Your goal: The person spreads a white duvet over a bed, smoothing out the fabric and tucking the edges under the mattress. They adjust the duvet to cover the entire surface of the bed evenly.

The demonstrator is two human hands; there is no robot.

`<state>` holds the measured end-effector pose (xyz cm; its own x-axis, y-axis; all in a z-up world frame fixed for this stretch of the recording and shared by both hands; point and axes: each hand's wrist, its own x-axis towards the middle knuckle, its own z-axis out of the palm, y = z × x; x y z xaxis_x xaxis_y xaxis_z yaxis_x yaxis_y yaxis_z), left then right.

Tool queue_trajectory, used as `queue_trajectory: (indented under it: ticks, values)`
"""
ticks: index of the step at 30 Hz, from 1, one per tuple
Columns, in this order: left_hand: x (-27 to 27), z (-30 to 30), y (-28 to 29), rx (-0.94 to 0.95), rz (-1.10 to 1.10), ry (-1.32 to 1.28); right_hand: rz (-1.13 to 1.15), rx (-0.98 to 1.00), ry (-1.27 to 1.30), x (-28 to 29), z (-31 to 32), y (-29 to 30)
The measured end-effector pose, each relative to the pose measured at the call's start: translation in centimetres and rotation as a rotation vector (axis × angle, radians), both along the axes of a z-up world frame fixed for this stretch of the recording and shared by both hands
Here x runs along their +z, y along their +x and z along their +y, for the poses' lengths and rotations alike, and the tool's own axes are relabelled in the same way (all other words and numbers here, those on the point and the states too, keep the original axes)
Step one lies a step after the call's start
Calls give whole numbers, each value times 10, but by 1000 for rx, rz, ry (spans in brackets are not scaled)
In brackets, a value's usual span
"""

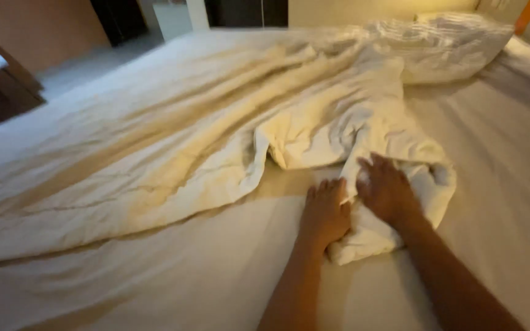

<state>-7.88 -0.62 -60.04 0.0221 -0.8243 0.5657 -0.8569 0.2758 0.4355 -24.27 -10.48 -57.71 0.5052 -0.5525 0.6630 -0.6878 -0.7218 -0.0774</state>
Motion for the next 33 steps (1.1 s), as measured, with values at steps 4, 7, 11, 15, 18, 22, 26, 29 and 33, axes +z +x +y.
queue_trajectory:
  ticks: [4,7,11,15,18,22,26,29,33]
  values:
    - [3,5,-7,36,-47,-188,17,-81,88,5,10,-7]
    - [28,31,-10,117,24,109,42,-98,12,-9,-1,-1]
    - [-11,11,1,98,64,11,94,-207,187,-6,0,4]
    - [-14,6,-1,62,89,-142,86,-219,180,-1,7,5]
    - [22,31,-11,112,155,-1,86,-248,147,6,18,9]
    - [16,31,-9,136,53,44,77,-225,98,-8,6,11]
    - [-16,9,-11,138,-71,-12,123,-268,78,-20,-2,6]
    - [-24,1,-16,138,-124,-4,102,-240,-1,-21,-2,0]
    - [-5,38,-26,156,-113,141,27,-194,-81,-26,12,-9]
